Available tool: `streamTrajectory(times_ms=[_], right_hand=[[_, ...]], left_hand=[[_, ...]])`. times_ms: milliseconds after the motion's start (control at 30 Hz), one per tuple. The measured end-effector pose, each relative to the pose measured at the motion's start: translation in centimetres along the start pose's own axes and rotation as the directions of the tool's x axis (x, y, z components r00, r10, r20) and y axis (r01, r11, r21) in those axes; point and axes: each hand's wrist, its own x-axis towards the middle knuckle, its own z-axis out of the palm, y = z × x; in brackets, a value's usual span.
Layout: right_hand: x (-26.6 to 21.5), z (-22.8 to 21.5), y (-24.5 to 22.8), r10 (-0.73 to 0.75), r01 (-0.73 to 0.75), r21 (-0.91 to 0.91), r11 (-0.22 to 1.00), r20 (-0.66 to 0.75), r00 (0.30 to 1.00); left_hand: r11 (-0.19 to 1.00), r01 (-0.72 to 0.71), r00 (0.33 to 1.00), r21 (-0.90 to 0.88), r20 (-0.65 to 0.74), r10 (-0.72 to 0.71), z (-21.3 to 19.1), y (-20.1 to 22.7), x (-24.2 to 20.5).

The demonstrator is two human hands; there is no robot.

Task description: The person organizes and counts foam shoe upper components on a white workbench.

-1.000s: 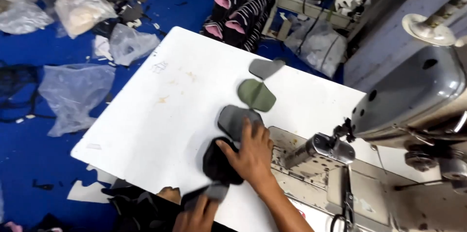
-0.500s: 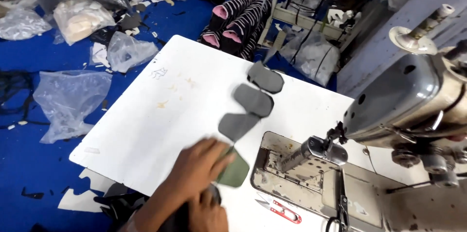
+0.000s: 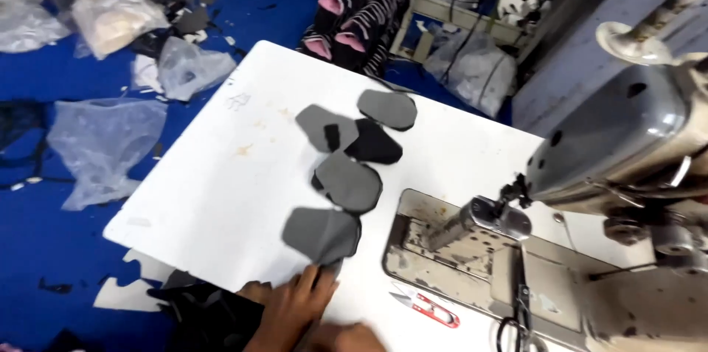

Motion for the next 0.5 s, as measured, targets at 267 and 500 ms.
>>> streamTrajectory(times_ms=[267,500], right_hand=[[14.3,-11.0,-9.9,-0.244,0.168,-0.259,0.951,-0.299,0.922],[13.2,-3.0,-7.0,-0.312,0.092,-0.561,0.823,-0.311,0.898]], left_hand=[[0.993,0.114,0.99,-0.038,-0.084,-0.117,-3.3,1.8,-4.3],[0.975,0.063,0.987,-0.212,0.157,-0.03,4.8,-4.4,-11.1]])
